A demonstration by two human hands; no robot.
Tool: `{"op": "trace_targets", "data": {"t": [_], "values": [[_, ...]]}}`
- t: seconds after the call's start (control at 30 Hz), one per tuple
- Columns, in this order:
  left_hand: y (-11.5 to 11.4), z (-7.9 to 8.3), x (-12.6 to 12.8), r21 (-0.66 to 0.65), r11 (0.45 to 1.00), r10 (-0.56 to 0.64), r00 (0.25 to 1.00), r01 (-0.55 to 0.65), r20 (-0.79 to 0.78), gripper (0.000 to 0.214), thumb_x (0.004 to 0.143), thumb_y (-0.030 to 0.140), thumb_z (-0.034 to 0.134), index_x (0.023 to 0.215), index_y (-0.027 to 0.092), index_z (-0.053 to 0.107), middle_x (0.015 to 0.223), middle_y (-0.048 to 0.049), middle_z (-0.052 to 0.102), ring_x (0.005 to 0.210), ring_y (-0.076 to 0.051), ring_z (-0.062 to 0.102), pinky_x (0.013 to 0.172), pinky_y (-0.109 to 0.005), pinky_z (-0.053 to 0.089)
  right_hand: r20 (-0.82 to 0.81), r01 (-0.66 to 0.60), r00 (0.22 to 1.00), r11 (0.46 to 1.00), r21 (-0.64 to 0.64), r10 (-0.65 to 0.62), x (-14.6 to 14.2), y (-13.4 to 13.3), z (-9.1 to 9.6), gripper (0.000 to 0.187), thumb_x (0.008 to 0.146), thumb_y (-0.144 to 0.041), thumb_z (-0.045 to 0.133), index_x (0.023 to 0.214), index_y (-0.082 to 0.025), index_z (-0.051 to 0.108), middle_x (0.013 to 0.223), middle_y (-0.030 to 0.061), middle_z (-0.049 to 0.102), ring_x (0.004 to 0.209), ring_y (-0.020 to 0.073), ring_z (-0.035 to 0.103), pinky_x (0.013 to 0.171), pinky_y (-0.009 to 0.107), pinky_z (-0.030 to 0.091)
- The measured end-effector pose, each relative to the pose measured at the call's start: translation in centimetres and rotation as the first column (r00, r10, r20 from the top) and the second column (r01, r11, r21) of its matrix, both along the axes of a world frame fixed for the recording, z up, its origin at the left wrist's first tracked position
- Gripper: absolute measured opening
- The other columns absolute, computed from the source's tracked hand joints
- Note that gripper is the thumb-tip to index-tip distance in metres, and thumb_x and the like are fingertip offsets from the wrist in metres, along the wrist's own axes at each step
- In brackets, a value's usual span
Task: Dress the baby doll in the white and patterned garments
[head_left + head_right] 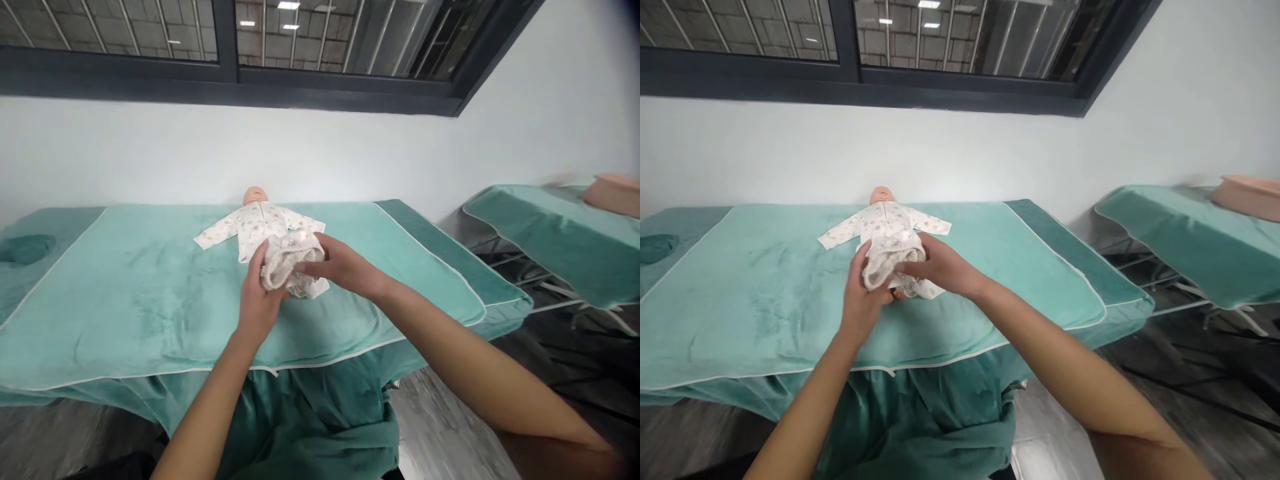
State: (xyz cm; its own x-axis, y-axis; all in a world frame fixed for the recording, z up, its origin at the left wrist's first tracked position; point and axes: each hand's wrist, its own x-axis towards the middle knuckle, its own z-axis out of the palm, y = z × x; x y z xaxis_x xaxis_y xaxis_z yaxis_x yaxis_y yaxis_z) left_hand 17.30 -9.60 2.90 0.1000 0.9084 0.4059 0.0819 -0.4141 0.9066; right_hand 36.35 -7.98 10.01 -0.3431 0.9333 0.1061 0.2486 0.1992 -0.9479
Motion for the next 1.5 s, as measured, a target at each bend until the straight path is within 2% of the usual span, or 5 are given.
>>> {"op": "trace_targets", "data": {"t": [0.3, 0.53, 0.8, 1.17, 1.5], "values": [[2.7, 8.7, -5.7, 0.366, 0.874, 0.382, 0.917, -0.318, -0.116, 0.025, 0.096, 0.044, 0.062, 0.093, 0.02, 0.071, 0.092, -0.0008, 0.07, 0.088, -0.016, 0.063, 0.086, -0.032, 0.051, 0.339, -0.104, 0.933, 0.813, 0.573, -0.119, -0.5, 1.5, 6.5, 0.027, 0.098, -0.042, 0.059, 0.108, -0.024, 0.077, 0.104, 0.0029, 0.075, 0.093, 0.0192, 0.065, 0.086, 0.035, 0.049], [1.8, 13.8, -5.9, 0.582, 0.768, 0.394, 0.914, -0.268, -0.098, 0.027, 0.096, 0.041, 0.065, 0.119, 0.028, 0.066, 0.128, -0.0041, 0.063, 0.118, -0.022, 0.061, 0.102, -0.039, 0.048, 0.263, -0.056, 0.943, 0.685, 0.727, -0.202, -1.4, 0.7, 9.9, 0.028, 0.098, -0.045, 0.061, 0.103, -0.022, 0.076, 0.091, 0.0006, 0.069, 0.093, 0.0188, 0.063, 0.087, 0.033, 0.045], [1.4, 11.4, -2.8, 0.371, 0.928, 0.189, 0.83, 0.024, -0.524, 0.006, 0.092, 0.024, 0.06, 0.09, 0.021, 0.065, 0.088, -0.0009, 0.065, 0.088, -0.018, 0.061, 0.082, -0.032, 0.049, 0.217, -0.088, 0.974, 0.761, 0.643, -0.071, -2.4, 0.8, 8.4, 0.041, 0.087, -0.059, 0.072, 0.082, -0.018, 0.066, 0.094, 0.0025, 0.06, 0.094, 0.0182, 0.058, 0.085, 0.033, 0.047], [0.4, 11.9, -3.3, -0.209, 0.95, -0.226, 0.973, 0.232, 0.053, 0.02, 0.085, 0.037, 0.07, 0.091, 0.021, 0.06, 0.074, 0.0032, 0.06, 0.06, -0.011, 0.057, 0.054, -0.023, 0.046, 0.01, -0.549, 0.836, 0.835, 0.044, 0.549, -1.5, 0.9, 5.2, 0.047, 0.08, -0.063, 0.077, 0.087, -0.017, 0.069, 0.08, 0.0007, 0.068, 0.074, 0.0156, 0.063, 0.064, 0.026, 0.05], [1.7, 7.6, -2.9, -0.397, 0.814, -0.377, 0.905, 0.425, 0.197, 0.05, 0.069, 0.037, 0.088, 0.111, 0.014, 0.073, 0.105, -0.0105, 0.078, 0.1, -0.031, 0.074, 0.085, -0.041, 0.06, -0.376, -0.191, 0.914, 0.979, -0.067, 0.153, -3.1, 2.5, 1.4, 0.057, 0.084, -0.074, 0.064, 0.088, -0.018, 0.068, 0.079, 0.0041, 0.071, 0.069, 0.0165, 0.065, 0.062, 0.028, 0.053]]}}
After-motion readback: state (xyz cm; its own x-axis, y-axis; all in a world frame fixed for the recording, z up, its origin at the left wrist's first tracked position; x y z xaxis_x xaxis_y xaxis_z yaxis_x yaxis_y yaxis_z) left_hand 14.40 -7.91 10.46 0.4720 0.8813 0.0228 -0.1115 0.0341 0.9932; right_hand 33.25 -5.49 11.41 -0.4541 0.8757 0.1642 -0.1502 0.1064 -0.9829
